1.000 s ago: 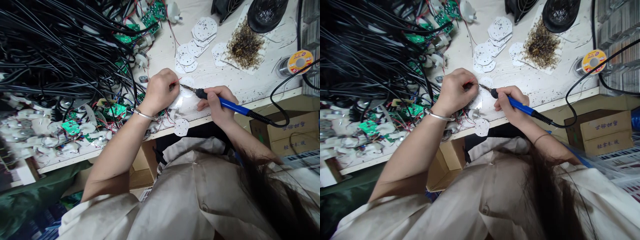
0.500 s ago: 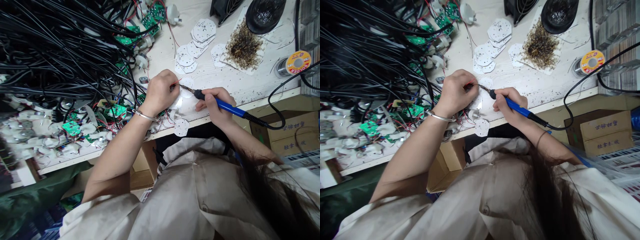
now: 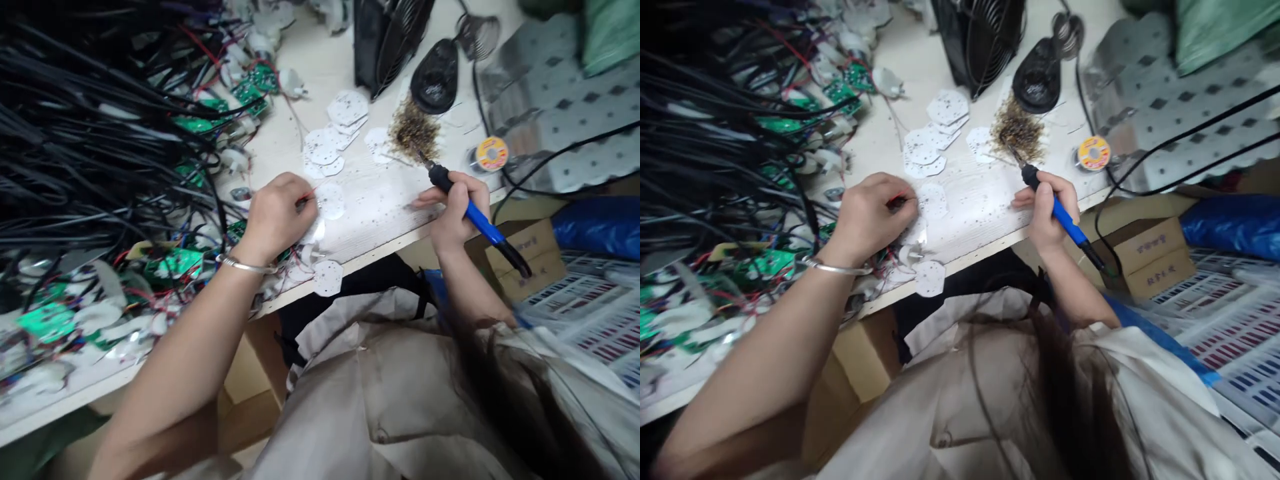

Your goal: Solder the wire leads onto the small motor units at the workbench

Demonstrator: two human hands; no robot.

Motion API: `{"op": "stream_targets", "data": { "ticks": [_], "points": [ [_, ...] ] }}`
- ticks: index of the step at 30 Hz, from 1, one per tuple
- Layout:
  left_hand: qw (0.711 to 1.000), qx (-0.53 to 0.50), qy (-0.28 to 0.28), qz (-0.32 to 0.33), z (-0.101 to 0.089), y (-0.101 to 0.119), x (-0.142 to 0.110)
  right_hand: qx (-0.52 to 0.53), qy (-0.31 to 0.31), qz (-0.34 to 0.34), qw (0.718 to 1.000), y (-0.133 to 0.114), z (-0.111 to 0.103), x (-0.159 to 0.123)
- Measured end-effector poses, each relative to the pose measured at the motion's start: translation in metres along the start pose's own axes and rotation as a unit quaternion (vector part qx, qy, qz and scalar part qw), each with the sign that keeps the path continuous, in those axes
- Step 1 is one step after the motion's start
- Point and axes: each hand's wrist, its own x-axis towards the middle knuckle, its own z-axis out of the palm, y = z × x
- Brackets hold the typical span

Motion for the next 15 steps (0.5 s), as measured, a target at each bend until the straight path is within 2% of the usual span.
{"op": "stream_targets", "data": {
  "ticks": [2,5,8,15],
  "points": [
    [1.000,-0.008,0.009,0.003,0.001,-0.003,0.000,-0.042,0.032,-0.017,0.998,0.012,-0.009,0.017],
    [1.000,-0.016,0.011,-0.004,0.002,-0.006,0.001,-0.076,0.034,0.021,0.996,0.022,-0.016,0.032],
    [1.000,-0.016,0.002,-0.008,0.000,-0.007,0.002,-0.056,0.026,0.061,0.996,0.026,-0.017,0.035],
    [0.995,-0.091,-0.016,-0.024,-0.014,-0.001,-0.003,-0.030,0.011,0.092,0.995,0.037,-0.018,0.043]
  ]
}}
